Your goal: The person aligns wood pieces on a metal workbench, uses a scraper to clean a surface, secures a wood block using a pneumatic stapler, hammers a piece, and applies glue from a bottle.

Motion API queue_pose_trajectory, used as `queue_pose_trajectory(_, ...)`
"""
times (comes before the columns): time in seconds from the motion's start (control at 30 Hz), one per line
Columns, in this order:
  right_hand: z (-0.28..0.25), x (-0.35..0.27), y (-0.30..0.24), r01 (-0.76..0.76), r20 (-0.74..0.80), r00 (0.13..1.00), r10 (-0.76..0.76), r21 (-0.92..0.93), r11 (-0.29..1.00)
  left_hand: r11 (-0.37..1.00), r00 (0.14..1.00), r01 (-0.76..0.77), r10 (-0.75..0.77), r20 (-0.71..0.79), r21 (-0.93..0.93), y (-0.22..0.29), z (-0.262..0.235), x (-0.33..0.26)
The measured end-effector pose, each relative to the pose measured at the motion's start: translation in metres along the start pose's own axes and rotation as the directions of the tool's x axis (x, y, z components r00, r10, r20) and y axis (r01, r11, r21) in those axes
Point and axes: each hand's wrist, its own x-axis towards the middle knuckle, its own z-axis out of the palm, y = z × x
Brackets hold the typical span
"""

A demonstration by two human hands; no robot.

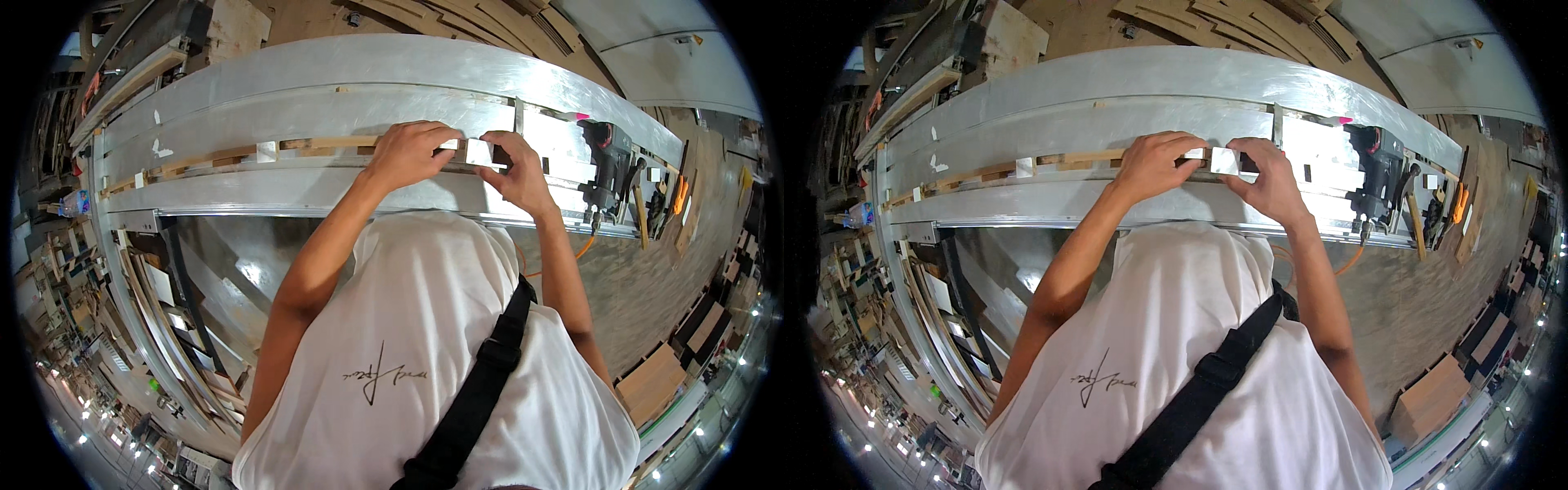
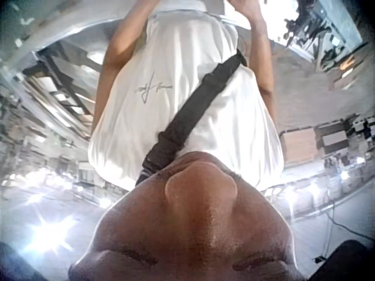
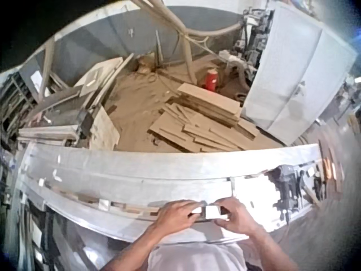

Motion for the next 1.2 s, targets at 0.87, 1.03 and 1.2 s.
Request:
queue_pose_trajectory(0.87, -0.012, 0.013, -0.002, 0.145, 0.122, 0.984, -0.13, -0.124, 0.982, 0.989, 0.992, -0.122, 0.12, -0.033, -0.086, 0.017, 0.004, 0.004)
queue_pose_trajectory(1.03, -0.014, 0.009, -0.005, 0.155, 0.139, 0.981, -0.139, -0.115, 0.981, 0.997, 0.997, -0.071, 0.072, 0.014, -0.031, 0.013, 0.012, 0.001)
queue_pose_trajectory(1.2, -0.017, 0.008, 0.0, 0.189, 0.127, 0.977, -0.171, -0.139, 0.972, 0.988, 0.987, -0.153, 0.151, -0.055, -0.029, 0.011, 0.016, 0.005)
